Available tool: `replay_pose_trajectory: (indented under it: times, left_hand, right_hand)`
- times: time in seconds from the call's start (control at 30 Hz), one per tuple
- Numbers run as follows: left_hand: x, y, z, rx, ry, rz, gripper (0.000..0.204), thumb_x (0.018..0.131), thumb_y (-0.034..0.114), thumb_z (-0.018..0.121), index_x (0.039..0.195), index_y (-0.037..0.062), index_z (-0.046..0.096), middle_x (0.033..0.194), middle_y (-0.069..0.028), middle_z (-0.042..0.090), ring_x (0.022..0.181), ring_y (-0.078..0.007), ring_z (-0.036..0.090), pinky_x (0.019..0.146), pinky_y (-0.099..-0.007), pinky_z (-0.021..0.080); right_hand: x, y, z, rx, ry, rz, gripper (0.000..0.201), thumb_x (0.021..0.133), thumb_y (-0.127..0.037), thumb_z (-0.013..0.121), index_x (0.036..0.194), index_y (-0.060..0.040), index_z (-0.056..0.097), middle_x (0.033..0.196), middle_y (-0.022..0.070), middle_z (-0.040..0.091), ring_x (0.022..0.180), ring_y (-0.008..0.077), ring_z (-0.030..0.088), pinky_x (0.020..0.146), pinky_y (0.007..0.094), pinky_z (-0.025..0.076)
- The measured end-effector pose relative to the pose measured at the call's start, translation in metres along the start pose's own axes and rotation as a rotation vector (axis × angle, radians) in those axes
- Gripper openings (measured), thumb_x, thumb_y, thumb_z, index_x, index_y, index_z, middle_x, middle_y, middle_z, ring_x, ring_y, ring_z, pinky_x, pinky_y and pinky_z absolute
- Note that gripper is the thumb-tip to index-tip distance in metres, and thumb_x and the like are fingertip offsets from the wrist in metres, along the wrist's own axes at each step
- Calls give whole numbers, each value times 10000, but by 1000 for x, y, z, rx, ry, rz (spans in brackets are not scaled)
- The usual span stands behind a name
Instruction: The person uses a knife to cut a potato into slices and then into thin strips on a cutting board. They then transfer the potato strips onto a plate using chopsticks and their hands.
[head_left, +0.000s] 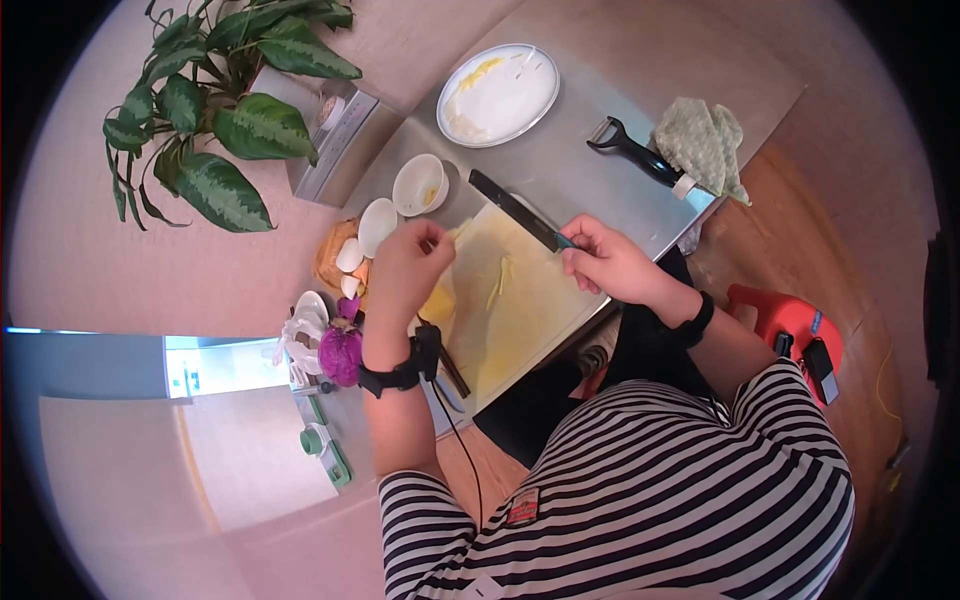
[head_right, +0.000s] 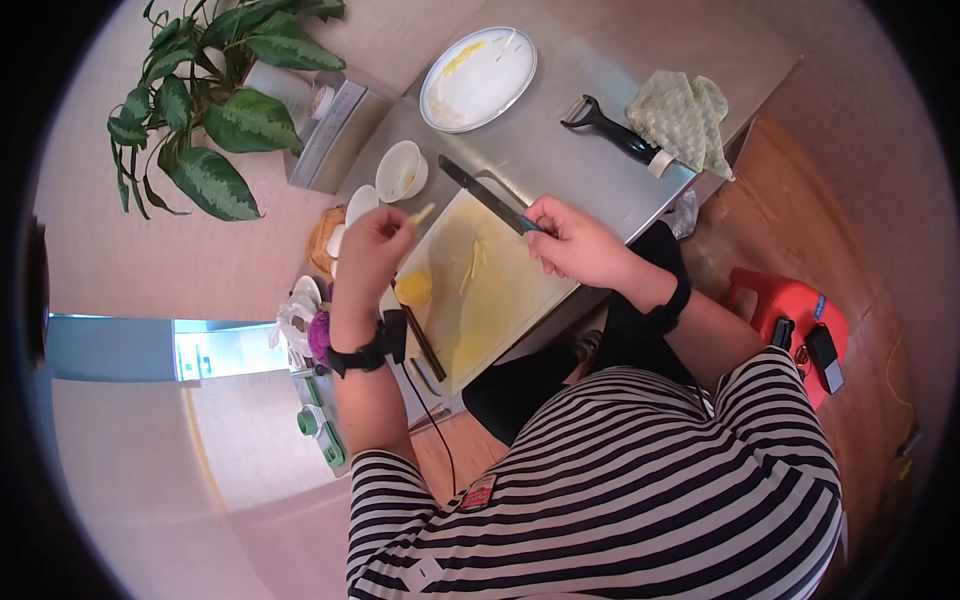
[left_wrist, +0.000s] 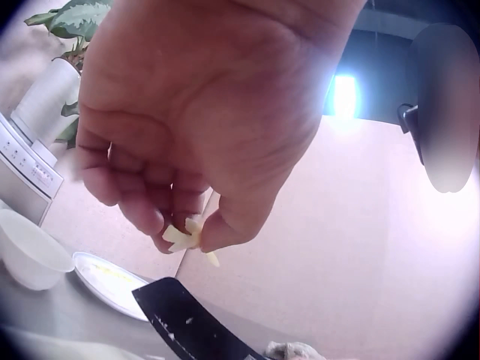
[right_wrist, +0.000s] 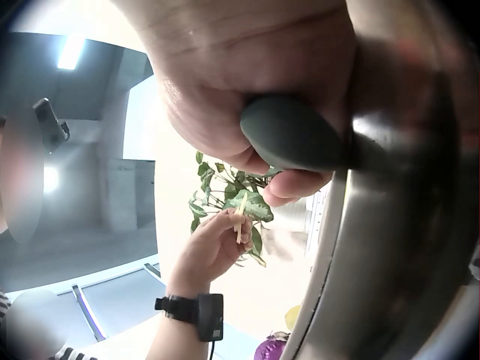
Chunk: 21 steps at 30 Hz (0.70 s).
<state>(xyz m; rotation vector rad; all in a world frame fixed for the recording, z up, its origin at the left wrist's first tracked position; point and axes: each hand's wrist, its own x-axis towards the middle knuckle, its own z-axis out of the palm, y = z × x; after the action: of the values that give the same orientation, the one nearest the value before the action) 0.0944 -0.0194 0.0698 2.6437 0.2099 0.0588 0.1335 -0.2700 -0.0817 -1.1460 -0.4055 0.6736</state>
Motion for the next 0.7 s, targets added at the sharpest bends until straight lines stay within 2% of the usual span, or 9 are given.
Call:
replay_pose_trajectory:
  times: [0.1,0.2,0.33,0.37,0.43,0.57,0.7]
  left_hand:
    - [36,4,-11,-60,5,18,218,846,206,658,874,-9,673,647,-24,579,604,-83,526,579,-264,427]
    - [77,0,-10,-124,6,64,219,844,207,658,873,-9,674,657,-30,598,600,-94,534,579,-274,432]
    - [102,15,-2,-48,21,78,232,848,219,682,865,-12,675,668,-33,610,607,-103,547,586,-277,440]
    - [107,14,1,-43,10,83,232,848,219,682,865,-12,675,668,-33,610,607,-103,547,586,-277,440]
    - [113,10,5,-106,193,140,217,855,201,691,879,-14,674,681,-29,614,616,-94,549,595,-269,444]
    - [116,15,-7,-283,214,146,200,870,176,689,924,-16,671,714,-22,626,649,-66,555,614,-251,449]
    - [120,13,1,-158,177,119,205,866,187,696,911,-12,674,714,-20,623,649,-58,549,613,-241,447]
  right_hand:
    - [0,-2,0,20,24,6,217,987,-97,541,1176,-25,462,820,17,572,608,74,537,506,229,442]
    - [-2,-5,0,77,73,-4,222,984,-92,540,1180,-23,464,834,25,576,613,77,544,508,229,447]
    - [-4,-3,-1,151,110,-40,214,986,-87,530,1182,-27,469,859,29,580,622,78,547,518,225,448]
    - [-4,-3,-1,168,111,-48,209,987,-86,526,1181,-28,470,864,26,579,628,77,548,525,223,445]
    - [-5,-4,0,185,141,-49,206,986,-81,527,1177,-27,470,866,26,578,629,76,547,526,223,444]
    - [-4,-5,0,220,158,-24,223,989,-76,528,1192,-26,450,869,33,577,630,77,548,529,225,443]
    - [-2,1,-3,279,147,-53,251,999,-71,518,1225,-24,418,874,45,582,633,81,554,533,225,445]
